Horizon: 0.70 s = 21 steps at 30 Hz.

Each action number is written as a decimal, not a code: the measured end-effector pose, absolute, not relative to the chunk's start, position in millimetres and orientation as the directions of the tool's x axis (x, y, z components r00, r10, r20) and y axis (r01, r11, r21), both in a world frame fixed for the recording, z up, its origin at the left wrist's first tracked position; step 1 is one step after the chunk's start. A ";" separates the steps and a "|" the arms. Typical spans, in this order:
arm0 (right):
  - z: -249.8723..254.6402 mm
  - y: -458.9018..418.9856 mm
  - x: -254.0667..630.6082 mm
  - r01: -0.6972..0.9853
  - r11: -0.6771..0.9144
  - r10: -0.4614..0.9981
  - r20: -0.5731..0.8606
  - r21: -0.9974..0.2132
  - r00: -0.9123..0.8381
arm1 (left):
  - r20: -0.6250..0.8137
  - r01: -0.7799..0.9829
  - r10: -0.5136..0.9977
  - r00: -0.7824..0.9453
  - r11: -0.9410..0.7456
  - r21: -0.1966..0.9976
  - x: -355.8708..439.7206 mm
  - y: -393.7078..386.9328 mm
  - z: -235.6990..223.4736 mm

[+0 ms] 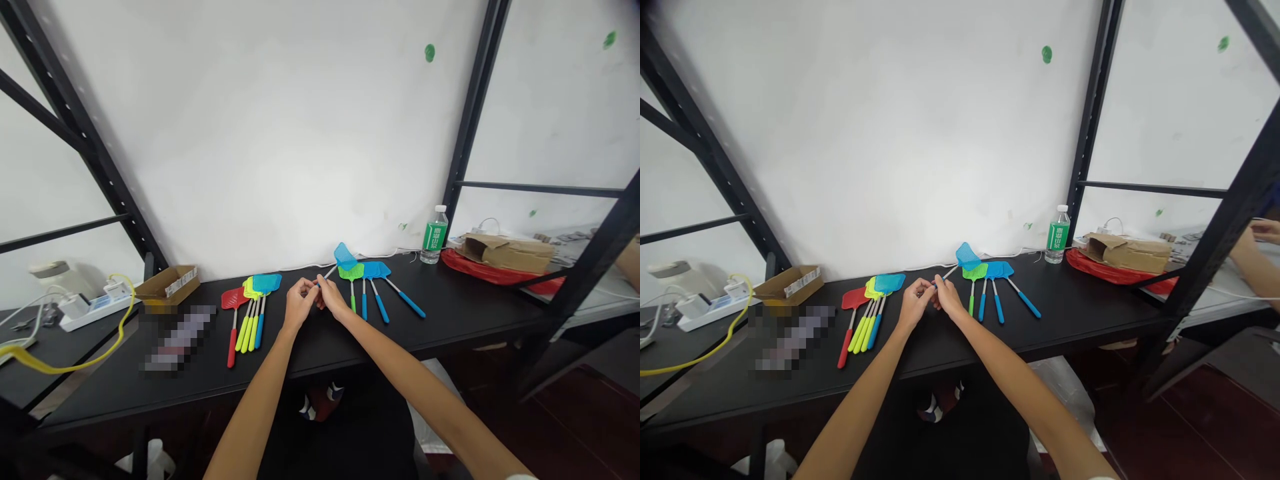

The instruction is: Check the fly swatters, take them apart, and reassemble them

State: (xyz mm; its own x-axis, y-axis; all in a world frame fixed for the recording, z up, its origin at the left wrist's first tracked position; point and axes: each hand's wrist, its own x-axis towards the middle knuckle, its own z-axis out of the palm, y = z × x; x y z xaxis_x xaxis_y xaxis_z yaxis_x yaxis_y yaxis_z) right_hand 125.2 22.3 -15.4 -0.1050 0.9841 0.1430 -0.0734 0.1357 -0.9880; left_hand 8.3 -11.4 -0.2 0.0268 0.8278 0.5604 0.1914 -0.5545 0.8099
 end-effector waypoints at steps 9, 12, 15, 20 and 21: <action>-12.8 18.6 125.7 -0.087 0.138 0.982 0.147 -0.987 -0.115 | 0.494 0.135 0.869 0.035 -0.494 0.859 8.7 -16.6 2.3; -11.0 16.7 126.1 -0.104 0.144 0.979 0.157 -0.984 -0.130 | 0.488 0.138 0.872 0.026 -0.487 0.863 8.0 -16.8 2.4; -9.7 14.4 126.5 -0.097 0.154 0.975 0.167 -0.983 -0.144 | 0.477 0.145 0.879 -0.003 -0.471 0.870 7.2 -15.8 1.8; -9.1 12.6 126.7 -0.080 0.170 0.972 0.180 -0.982 -0.151 | 0.477 0.147 0.879 0.002 -0.472 0.869 5.7 -13.4 0.2; -9.2 12.5 126.7 -0.077 0.176 0.972 0.186 -0.981 -0.146 | 0.476 0.150 0.879 0.001 -0.471 0.870 5.6 -13.2 0.1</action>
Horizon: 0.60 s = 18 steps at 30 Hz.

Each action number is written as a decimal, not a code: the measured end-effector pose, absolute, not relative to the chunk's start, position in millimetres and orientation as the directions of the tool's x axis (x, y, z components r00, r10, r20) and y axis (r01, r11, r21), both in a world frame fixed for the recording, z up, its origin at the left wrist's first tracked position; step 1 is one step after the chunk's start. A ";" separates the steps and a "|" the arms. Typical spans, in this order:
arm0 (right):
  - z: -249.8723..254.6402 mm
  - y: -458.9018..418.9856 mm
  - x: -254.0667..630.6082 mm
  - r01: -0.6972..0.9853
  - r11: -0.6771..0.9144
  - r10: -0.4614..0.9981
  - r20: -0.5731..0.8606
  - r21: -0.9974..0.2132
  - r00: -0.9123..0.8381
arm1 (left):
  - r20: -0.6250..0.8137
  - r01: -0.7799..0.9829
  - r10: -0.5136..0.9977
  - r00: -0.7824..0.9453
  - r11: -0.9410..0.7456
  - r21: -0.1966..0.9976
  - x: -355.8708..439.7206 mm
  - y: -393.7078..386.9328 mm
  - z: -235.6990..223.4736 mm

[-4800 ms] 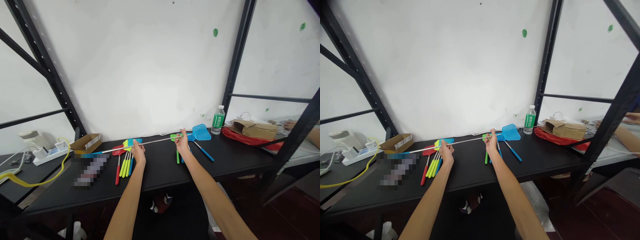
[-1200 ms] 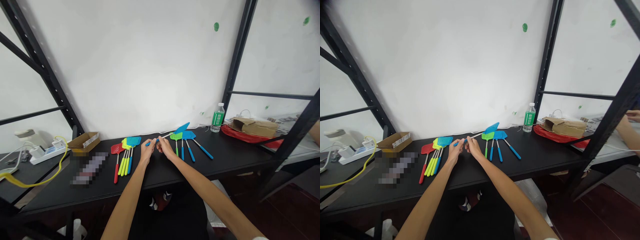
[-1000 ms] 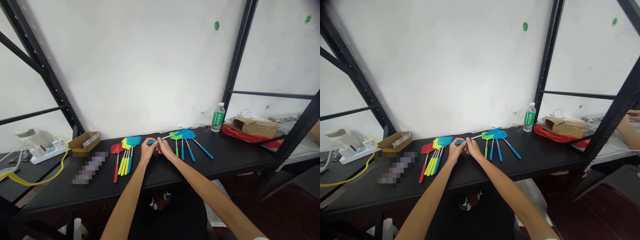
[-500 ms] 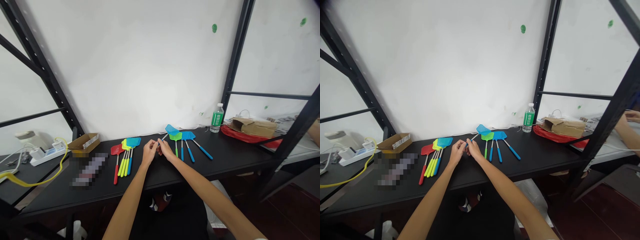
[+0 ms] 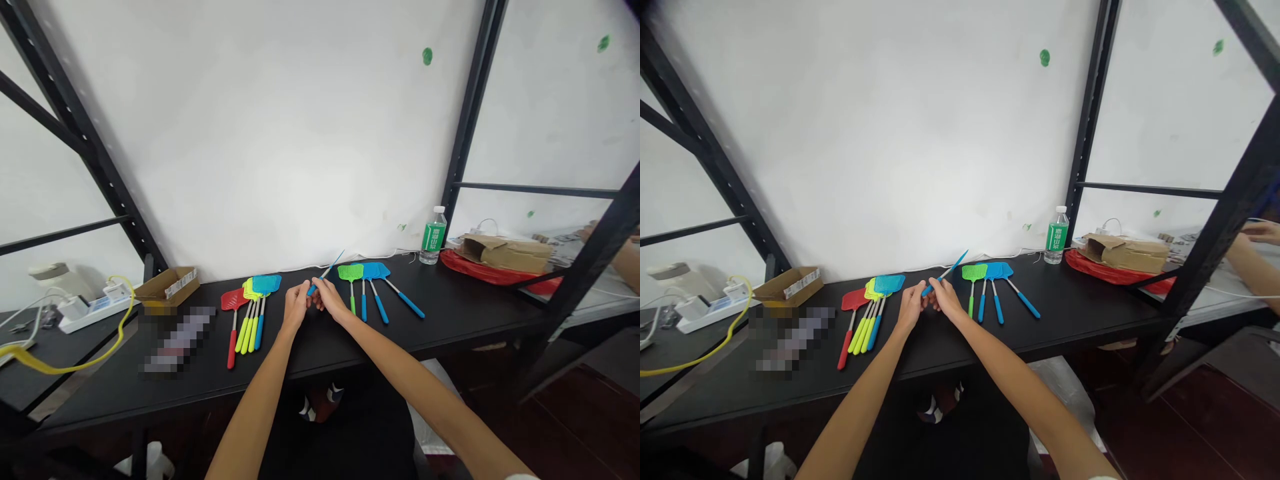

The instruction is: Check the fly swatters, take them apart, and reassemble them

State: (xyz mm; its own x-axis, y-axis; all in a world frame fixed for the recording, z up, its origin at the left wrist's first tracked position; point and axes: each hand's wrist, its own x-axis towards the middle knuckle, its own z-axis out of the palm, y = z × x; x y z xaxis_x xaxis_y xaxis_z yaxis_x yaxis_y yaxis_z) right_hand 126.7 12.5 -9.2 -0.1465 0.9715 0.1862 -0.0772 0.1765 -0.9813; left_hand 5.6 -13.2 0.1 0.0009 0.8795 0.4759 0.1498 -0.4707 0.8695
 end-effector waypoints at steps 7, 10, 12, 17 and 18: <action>-11.8 14.1 126.4 -0.028 0.217 0.969 0.218 -0.976 -0.118 | 0.485 0.199 0.874 0.011 -0.477 0.856 6.0 -14.6 2.3; -13.5 15.7 126.3 -0.030 0.214 0.970 0.216 -0.976 -0.110 | 0.476 0.192 0.878 0.040 -0.475 0.859 6.2 -13.9 2.4; -14.3 16.4 126.3 -0.036 0.218 0.969 0.221 -0.975 -0.109 | 0.467 0.170 0.882 0.069 -0.471 0.865 6.2 -12.6 1.7; -15.0 17.6 127.1 -0.052 0.214 0.971 0.219 -0.975 -0.098 | 0.433 0.138 0.892 0.129 -0.449 0.883 6.8 -9.4 -0.7; -15.1 17.8 127.1 -0.064 0.213 0.971 0.218 -0.975 -0.095 | 0.432 0.134 0.892 0.133 -0.448 0.884 7.0 -9.1 -0.9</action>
State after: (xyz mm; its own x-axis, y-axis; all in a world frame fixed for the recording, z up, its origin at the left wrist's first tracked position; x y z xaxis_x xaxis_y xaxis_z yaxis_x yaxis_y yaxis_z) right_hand 127.1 17.8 -15.1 -0.0946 0.9714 0.2180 -0.0637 0.2126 -0.9751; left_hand 7.0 -9.1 -0.9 0.1327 0.8921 0.4320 0.1338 -0.4480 0.8840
